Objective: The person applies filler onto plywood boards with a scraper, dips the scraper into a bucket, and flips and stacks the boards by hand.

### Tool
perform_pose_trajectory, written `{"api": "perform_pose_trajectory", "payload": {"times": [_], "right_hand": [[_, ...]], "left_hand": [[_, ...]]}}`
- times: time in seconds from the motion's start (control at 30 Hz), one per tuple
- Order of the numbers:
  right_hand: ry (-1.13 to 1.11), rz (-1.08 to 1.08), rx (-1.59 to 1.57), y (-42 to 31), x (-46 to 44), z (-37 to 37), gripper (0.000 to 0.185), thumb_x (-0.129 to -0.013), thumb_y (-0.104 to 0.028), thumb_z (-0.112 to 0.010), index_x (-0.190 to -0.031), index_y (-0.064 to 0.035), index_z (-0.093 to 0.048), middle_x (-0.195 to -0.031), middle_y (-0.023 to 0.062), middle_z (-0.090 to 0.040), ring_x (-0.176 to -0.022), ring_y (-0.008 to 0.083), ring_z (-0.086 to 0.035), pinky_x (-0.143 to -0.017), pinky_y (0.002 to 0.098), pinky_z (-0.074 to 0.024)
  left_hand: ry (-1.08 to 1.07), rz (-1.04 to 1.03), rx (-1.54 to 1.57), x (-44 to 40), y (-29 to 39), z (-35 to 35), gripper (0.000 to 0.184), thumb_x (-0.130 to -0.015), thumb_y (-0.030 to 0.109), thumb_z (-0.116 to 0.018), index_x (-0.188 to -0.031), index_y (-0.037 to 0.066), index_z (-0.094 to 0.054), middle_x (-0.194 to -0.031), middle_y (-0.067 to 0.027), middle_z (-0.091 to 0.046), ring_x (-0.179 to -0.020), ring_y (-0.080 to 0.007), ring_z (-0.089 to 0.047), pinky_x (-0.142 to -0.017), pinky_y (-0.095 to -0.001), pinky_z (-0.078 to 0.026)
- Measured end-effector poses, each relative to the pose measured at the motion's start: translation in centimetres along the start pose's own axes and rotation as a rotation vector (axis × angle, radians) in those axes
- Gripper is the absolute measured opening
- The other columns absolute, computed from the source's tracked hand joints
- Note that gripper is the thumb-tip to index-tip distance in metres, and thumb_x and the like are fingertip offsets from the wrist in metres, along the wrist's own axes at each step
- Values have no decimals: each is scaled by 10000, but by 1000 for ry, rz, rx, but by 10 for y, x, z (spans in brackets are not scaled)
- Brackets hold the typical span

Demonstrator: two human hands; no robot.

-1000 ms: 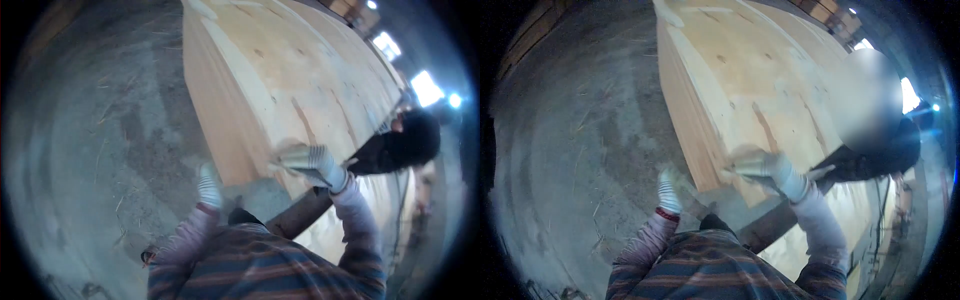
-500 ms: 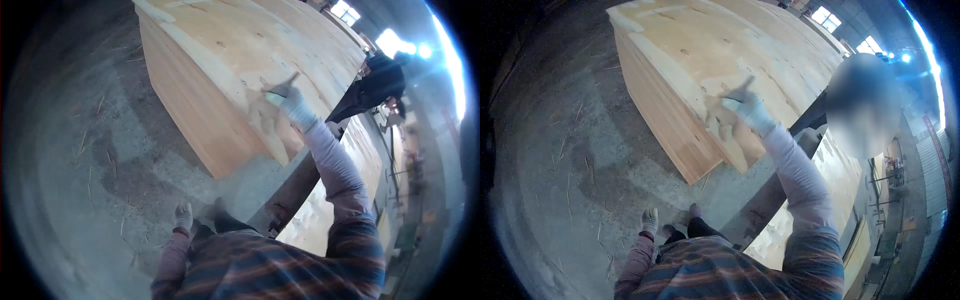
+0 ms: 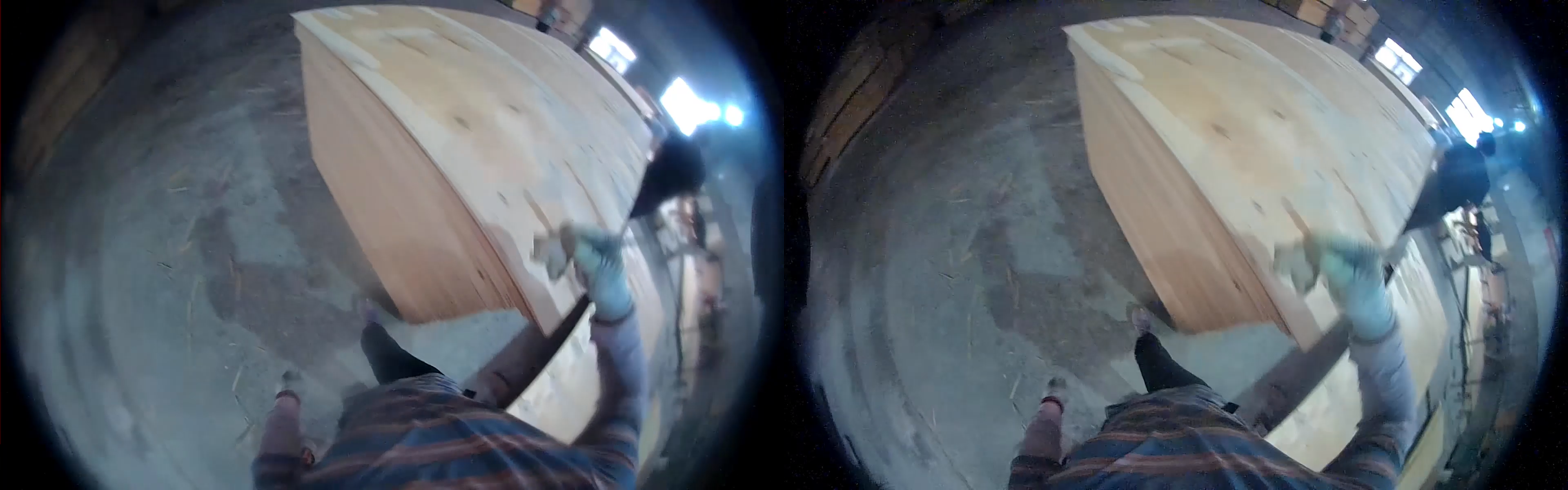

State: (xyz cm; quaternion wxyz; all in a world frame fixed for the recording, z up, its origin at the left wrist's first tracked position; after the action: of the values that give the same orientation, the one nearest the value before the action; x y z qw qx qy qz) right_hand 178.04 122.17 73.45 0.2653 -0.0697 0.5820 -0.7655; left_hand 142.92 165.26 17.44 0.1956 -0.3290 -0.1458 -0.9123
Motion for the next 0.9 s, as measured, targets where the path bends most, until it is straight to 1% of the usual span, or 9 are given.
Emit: {"api": "perform_pose_trajectory", "payload": {"times": [0.1,0.2,0.27,0.37,0.43,0.53,0.73,0.8,0.9], "right_hand": [[-122,-24,-111,-31,-156,-53,425,-947,-367,-588,-1024,48,-639,-791,78,-652,-668,145,-572,-759,311,-495],[-256,82,-419,0,-338,-87,333,-943,-292,-605,-1057,19,-633,-902,65,-676,-758,154,-614,-743,303,-502],[-158,0,-774,31,-439,-122,280,-939,-261,-606,-1057,-8,-637,-956,57,-681,-860,185,-643,-775,334,-512],[0,-197,-987,111,-584,-181,253,-915,-228,-618,-1079,-36,-638,-1008,81,-694,-957,217,-654,-821,372,-515],[50,43,229,127,-642,-195,256,-891,-218,-652,-1073,-38,-647,-1009,96,-698,-936,200,-657,-809,363,-520],[-302,195,715,135,-693,-217,361,-855,-240,-704,-1107,11,-647,-991,108,-706,-876,200,-659,-779,337,-521],[-658,226,338,125,-562,-170,317,-834,-199,-740,-1073,4,-695,-970,99,-722,-808,148,-643,-709,303,-511],[-620,-346,-633,125,-492,-149,233,-839,-144,-734,-1027,-6,-717,-954,94,-725,-775,151,-654,-670,304,-526],[-586,112,373,83,-372,-88,216,-839,-117,-724,-1013,11,-716,-970,131,-721,-799,182,-675,-701,310,-541]], "left_hand": [[155,100,354,-49,51,73,269,-887,258,-515,-1016,92,-682,-1133,-153,-647,-1018,-358,-630,-842,-482,-511],[405,-122,-111,-74,90,129,376,-921,317,-479,-1200,82,-570,-1216,-171,-591,-1114,-334,-571,-905,-423,-480],[308,154,830,-15,131,198,534,-934,453,-463,-1331,101,-527,-1313,-176,-561,-1204,-336,-536,-994,-400,-439],[186,324,718,14,141,231,546,-923,498,-462,-1291,109,-568,-1255,-180,-595,-1179,-346,-555,-1000,-426,-436],[105,511,730,22,126,219,579,-912,529,-454,-1299,112,-562,-1269,-185,-583,-1184,-355,-549,-999,-430,-438],[56,583,608,42,102,196,586,-911,516,-401,-1293,101,-561,-1247,-216,-585,-1153,-396,-552,-986,-462,-438],[-125,310,446,15,50,141,500,-936,435,-400,-1245,80,-569,-1237,-229,-581,-1125,-393,-563,-959,-474,-448],[-176,103,348,-15,57,218,550,-923,492,-420,-1270,88,-554,-1276,-192,-569,-1177,-356,-533,-994,-444,-427],[-51,-90,298,-69,71,279,512,-929,463,-433,-1238,77,-565,-1252,-183,-585,-1147,-356,-548,-975,-443,-435]]}}
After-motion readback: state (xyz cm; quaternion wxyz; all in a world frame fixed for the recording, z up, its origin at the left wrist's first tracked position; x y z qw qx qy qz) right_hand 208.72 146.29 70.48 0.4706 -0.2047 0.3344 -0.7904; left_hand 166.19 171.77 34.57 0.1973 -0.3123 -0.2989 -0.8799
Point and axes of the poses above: each hand's wrist, its own x-axis away from the middle knuckle, its own z-axis out of the back of the hand, y = z × x, the point moved 2 cm from there along -x, towards the middle knuckle
